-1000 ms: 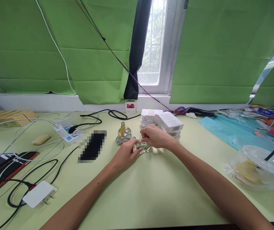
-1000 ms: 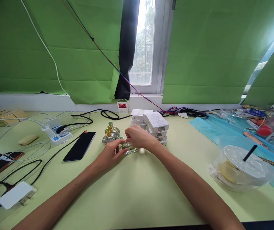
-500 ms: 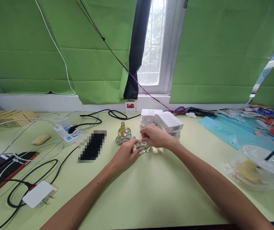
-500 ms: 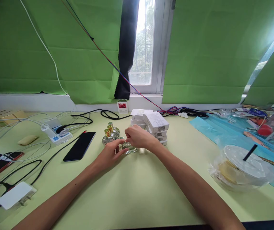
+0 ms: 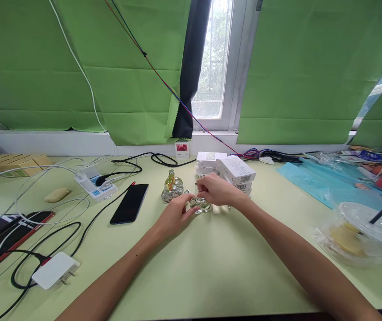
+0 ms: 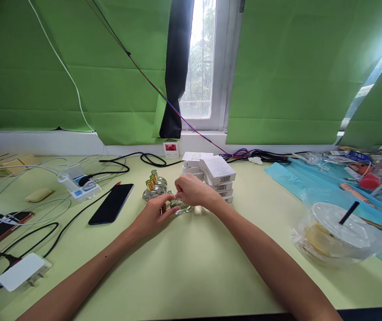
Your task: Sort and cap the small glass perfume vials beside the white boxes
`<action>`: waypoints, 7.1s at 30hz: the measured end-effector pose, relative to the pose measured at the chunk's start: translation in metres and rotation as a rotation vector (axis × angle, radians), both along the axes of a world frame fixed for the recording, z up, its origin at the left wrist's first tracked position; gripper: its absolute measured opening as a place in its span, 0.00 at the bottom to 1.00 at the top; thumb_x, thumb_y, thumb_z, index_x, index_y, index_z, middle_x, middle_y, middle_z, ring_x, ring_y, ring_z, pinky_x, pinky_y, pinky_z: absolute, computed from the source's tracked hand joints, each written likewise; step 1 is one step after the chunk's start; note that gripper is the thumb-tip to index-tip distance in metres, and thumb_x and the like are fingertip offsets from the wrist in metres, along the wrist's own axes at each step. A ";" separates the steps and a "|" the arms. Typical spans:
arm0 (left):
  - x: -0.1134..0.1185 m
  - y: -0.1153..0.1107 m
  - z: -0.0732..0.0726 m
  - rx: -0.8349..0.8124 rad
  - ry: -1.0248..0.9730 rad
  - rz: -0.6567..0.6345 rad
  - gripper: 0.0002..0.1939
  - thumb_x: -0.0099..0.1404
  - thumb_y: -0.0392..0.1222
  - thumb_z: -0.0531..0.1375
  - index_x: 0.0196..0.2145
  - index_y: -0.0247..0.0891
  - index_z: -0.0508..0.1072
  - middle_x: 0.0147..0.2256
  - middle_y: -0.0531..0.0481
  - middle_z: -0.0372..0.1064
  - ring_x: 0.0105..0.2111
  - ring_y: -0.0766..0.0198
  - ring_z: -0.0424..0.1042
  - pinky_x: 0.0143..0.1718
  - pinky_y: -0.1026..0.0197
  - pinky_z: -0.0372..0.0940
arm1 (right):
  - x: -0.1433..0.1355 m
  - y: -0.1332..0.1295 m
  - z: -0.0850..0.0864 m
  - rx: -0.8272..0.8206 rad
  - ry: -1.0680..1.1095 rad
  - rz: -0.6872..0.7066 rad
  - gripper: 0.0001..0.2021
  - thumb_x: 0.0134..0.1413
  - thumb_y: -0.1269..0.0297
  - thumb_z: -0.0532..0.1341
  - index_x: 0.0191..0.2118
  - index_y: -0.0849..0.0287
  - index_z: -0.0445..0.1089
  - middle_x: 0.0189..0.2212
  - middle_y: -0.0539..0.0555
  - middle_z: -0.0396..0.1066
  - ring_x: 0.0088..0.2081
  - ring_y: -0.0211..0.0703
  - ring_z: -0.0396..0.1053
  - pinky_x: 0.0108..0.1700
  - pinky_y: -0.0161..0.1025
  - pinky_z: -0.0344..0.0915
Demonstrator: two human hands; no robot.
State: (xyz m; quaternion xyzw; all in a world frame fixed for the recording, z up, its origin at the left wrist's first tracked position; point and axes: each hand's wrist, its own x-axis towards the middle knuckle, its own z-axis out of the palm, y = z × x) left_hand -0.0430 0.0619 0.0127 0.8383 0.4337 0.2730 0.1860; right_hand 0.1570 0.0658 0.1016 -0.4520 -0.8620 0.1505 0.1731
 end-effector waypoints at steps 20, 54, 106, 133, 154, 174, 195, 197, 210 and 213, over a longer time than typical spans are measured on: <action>0.001 -0.002 0.002 0.001 -0.001 0.007 0.20 0.69 0.56 0.57 0.49 0.39 0.72 0.33 0.52 0.72 0.24 0.65 0.65 0.31 0.60 0.62 | 0.002 0.003 0.000 -0.025 0.044 0.028 0.17 0.55 0.76 0.63 0.21 0.58 0.57 0.20 0.45 0.59 0.27 0.34 0.55 0.30 0.34 0.50; 0.001 -0.002 0.004 -0.005 -0.005 0.018 0.19 0.69 0.55 0.58 0.47 0.38 0.72 0.26 0.54 0.68 0.23 0.65 0.64 0.29 0.61 0.59 | 0.003 0.005 -0.003 -0.033 0.073 0.045 0.16 0.55 0.77 0.63 0.22 0.58 0.58 0.20 0.45 0.60 0.27 0.34 0.55 0.30 0.34 0.49; 0.001 -0.002 0.004 -0.016 -0.045 0.004 0.18 0.68 0.53 0.59 0.47 0.38 0.72 0.28 0.53 0.69 0.23 0.65 0.64 0.28 0.61 0.60 | 0.002 0.000 0.002 -0.020 0.025 0.018 0.16 0.56 0.76 0.64 0.22 0.59 0.60 0.21 0.46 0.62 0.27 0.35 0.56 0.32 0.34 0.50; 0.002 -0.004 0.005 -0.014 -0.003 0.022 0.20 0.69 0.54 0.58 0.49 0.37 0.72 0.29 0.52 0.71 0.24 0.64 0.65 0.31 0.60 0.62 | 0.006 -0.003 0.006 -0.015 -0.090 0.006 0.09 0.59 0.70 0.64 0.27 0.60 0.69 0.26 0.51 0.69 0.31 0.37 0.62 0.32 0.34 0.52; 0.000 -0.002 0.003 -0.017 -0.005 0.009 0.19 0.69 0.53 0.58 0.50 0.38 0.71 0.34 0.51 0.72 0.25 0.65 0.66 0.31 0.60 0.62 | 0.008 -0.006 0.012 -0.038 -0.102 0.017 0.08 0.59 0.73 0.63 0.44 0.61 0.77 0.31 0.54 0.76 0.31 0.38 0.69 0.32 0.32 0.57; 0.001 -0.003 0.002 -0.024 0.004 0.018 0.21 0.69 0.54 0.58 0.52 0.37 0.71 0.36 0.49 0.73 0.26 0.64 0.67 0.32 0.60 0.63 | 0.005 -0.005 0.010 0.012 -0.037 0.034 0.10 0.57 0.76 0.63 0.25 0.61 0.69 0.22 0.47 0.66 0.26 0.33 0.56 0.30 0.32 0.50; 0.001 -0.002 0.002 -0.017 -0.007 0.010 0.21 0.69 0.54 0.58 0.52 0.37 0.71 0.34 0.49 0.73 0.26 0.64 0.66 0.32 0.60 0.63 | 0.005 -0.008 0.013 0.036 -0.132 -0.016 0.06 0.58 0.72 0.64 0.29 0.62 0.73 0.27 0.54 0.74 0.28 0.36 0.66 0.29 0.33 0.52; 0.000 -0.002 0.002 -0.015 -0.011 0.008 0.21 0.69 0.54 0.58 0.52 0.37 0.71 0.34 0.49 0.73 0.26 0.64 0.66 0.32 0.60 0.63 | 0.005 -0.008 0.013 0.041 -0.142 -0.020 0.05 0.58 0.71 0.64 0.30 0.62 0.74 0.28 0.54 0.74 0.29 0.37 0.67 0.29 0.33 0.52; 0.001 -0.005 0.005 -0.022 -0.006 0.018 0.21 0.69 0.54 0.58 0.51 0.37 0.71 0.32 0.51 0.72 0.25 0.64 0.66 0.31 0.60 0.62 | 0.007 -0.007 0.014 0.038 -0.159 -0.019 0.02 0.58 0.68 0.67 0.36 0.62 0.76 0.30 0.54 0.74 0.29 0.36 0.66 0.30 0.34 0.52; 0.001 -0.004 0.004 -0.017 -0.014 0.003 0.20 0.69 0.53 0.58 0.51 0.37 0.71 0.33 0.51 0.72 0.26 0.64 0.66 0.31 0.60 0.62 | 0.010 -0.006 0.015 0.063 -0.140 -0.019 0.08 0.56 0.70 0.68 0.43 0.60 0.76 0.35 0.54 0.75 0.33 0.37 0.67 0.32 0.33 0.53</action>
